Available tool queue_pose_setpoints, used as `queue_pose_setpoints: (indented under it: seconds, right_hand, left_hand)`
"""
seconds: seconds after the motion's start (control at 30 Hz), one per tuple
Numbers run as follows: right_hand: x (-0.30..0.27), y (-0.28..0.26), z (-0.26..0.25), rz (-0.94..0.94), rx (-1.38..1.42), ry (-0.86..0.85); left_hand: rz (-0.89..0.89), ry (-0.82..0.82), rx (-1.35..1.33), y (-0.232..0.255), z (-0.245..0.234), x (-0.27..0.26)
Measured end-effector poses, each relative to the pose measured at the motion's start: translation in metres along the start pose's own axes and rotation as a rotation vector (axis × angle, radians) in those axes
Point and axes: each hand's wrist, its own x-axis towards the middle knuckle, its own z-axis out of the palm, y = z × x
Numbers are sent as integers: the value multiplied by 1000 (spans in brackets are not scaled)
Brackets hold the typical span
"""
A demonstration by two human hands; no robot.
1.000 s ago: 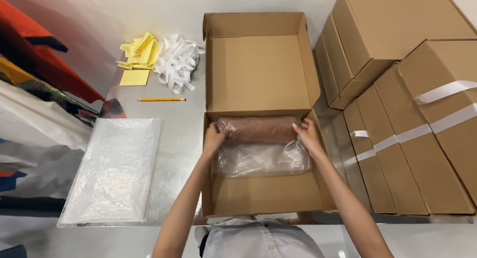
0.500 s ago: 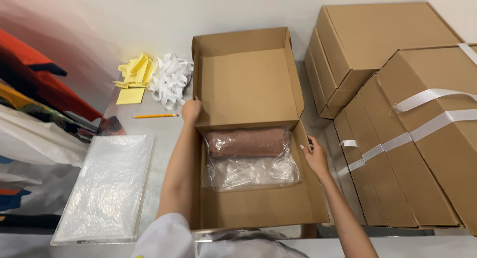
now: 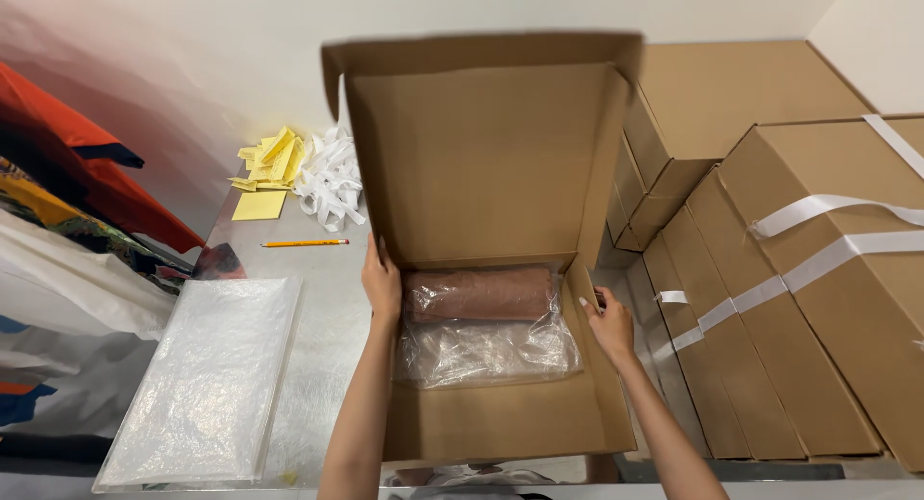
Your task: Packing a rolled item into a cardboard box and tying it with a white ribbon
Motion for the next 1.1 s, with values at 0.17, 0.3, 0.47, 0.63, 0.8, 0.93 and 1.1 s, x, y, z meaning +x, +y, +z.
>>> queue_pose_setpoints:
  seconds: [0.17, 0.3, 0.47, 0.63, 0.8, 0.93, 1.1]
  right_hand:
    - [-46, -80, -40, -111, 275, 71]
    - [-59, -125, -71, -85, 596, 169]
    - [-20, -87, -88, -177, 730, 366]
    - [-111, -186, -162, -432, 707, 400]
    - [-159, -192, -185, -439, 499, 358]
    - [-207, -180, -198, -371, 352, 325]
    - [-254, -123, -197, -339, 81, 200]
  left_hand:
    - [-142, -179, 45, -36, -12, -27]
    - [-242, -334, 25, -46, -33, -33]
    - [-112, -320, -74, -61, -43, -20]
    - [-38, -169, -381, 81, -131, -35]
    - [144, -93, -628, 148, -179, -58]
    - [125, -76, -569, 162, -202, -114]
    - [-39, -53, -623, 128, -216, -199]
